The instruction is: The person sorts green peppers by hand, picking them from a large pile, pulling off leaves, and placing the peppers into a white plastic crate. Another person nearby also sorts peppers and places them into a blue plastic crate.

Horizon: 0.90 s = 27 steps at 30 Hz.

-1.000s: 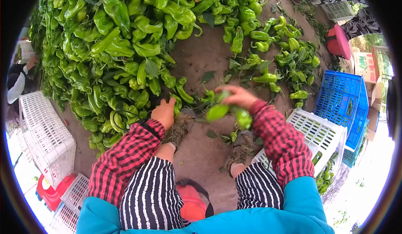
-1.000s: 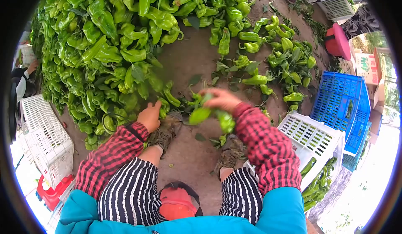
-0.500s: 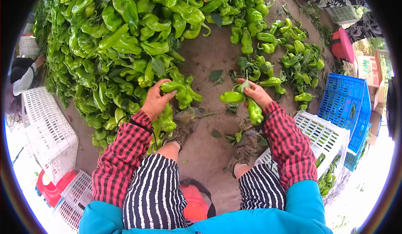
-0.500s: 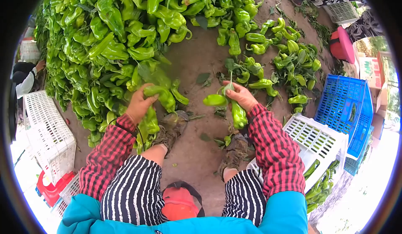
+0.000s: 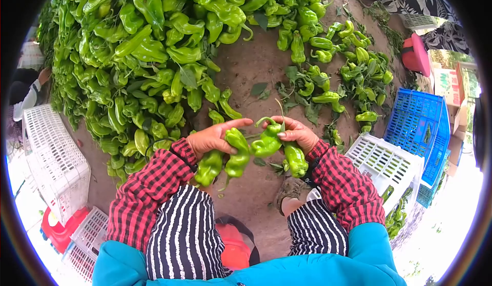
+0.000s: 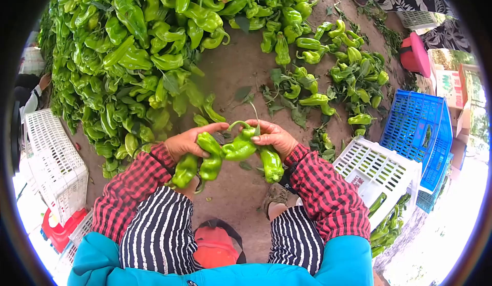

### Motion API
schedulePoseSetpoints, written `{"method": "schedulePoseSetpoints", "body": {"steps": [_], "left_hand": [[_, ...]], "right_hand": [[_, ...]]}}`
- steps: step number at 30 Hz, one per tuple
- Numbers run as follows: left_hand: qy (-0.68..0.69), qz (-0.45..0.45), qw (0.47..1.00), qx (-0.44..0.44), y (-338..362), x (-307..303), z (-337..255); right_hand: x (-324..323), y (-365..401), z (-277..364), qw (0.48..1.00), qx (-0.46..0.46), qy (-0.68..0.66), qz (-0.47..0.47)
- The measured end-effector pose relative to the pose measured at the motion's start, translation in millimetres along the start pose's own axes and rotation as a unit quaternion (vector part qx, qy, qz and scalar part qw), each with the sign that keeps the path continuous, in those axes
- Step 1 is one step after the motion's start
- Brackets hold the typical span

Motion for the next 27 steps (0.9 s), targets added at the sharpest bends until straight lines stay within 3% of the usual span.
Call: {"method": "schedulePoseSetpoints", "body": {"steps": [2,3,4,7,10,15,18,19,20,22,23,25,26,27], "left_hand": [[0.091,0.098,0.988,-0.081,-4,20,19],[0.086,0.116,0.988,-0.056,-7,28,18],[0.083,0.144,0.980,-0.106,-4,34,27],[0.071,0.185,0.979,-0.042,-9,46,30],[0.096,0.134,0.986,0.019,-9,49,14],[0.043,0.056,0.997,0.025,-11,35,11],[0.028,0.035,0.998,0.039,-9,30,9],[0.001,0.024,0.999,0.038,-7,28,9],[0.002,0.030,0.999,0.038,-4,29,9],[-0.092,0.038,0.994,0.035,-2,33,10],[-0.106,0.040,0.993,0.033,-4,34,11],[-0.105,0.058,0.992,0.029,-5,37,14],[-0.107,0.072,0.991,0.026,-5,39,12],[-0.106,0.074,0.991,0.025,-7,41,13]], "right_hand": [[2,3,-5,0.999,0.016,0.037,0.008],[5,5,-3,0.996,0.018,0.084,0.020],[14,5,-5,0.992,0.032,0.113,0.051],[19,7,-8,0.988,0.007,0.156,0.012],[5,6,-14,0.972,-0.036,0.225,-0.053],[-17,7,-25,0.978,-0.088,0.094,-0.166],[-37,8,-26,0.971,-0.064,0.041,-0.226],[-44,8,-19,0.976,-0.061,0.082,-0.194],[-47,16,-20,0.967,-0.007,0.059,-0.248],[-63,22,-42,0.967,0.133,-0.006,-0.217],[-68,21,-48,0.966,0.132,-0.006,-0.221],[-46,17,-78,0.971,0.216,0.071,-0.067],[-5,14,-72,0.968,0.208,0.136,0.027],[-6,16,-72,0.968,0.208,0.135,0.025]]}}
Point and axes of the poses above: each hand's wrist, its own y-axis away from the middle knuckle, its own x-axis out of the palm, z = x × y, the point moved 9 cm from there along -y, towards the middle knuckle, and after that the axes turned 6 degrees about -x, right-handed, at the moved point
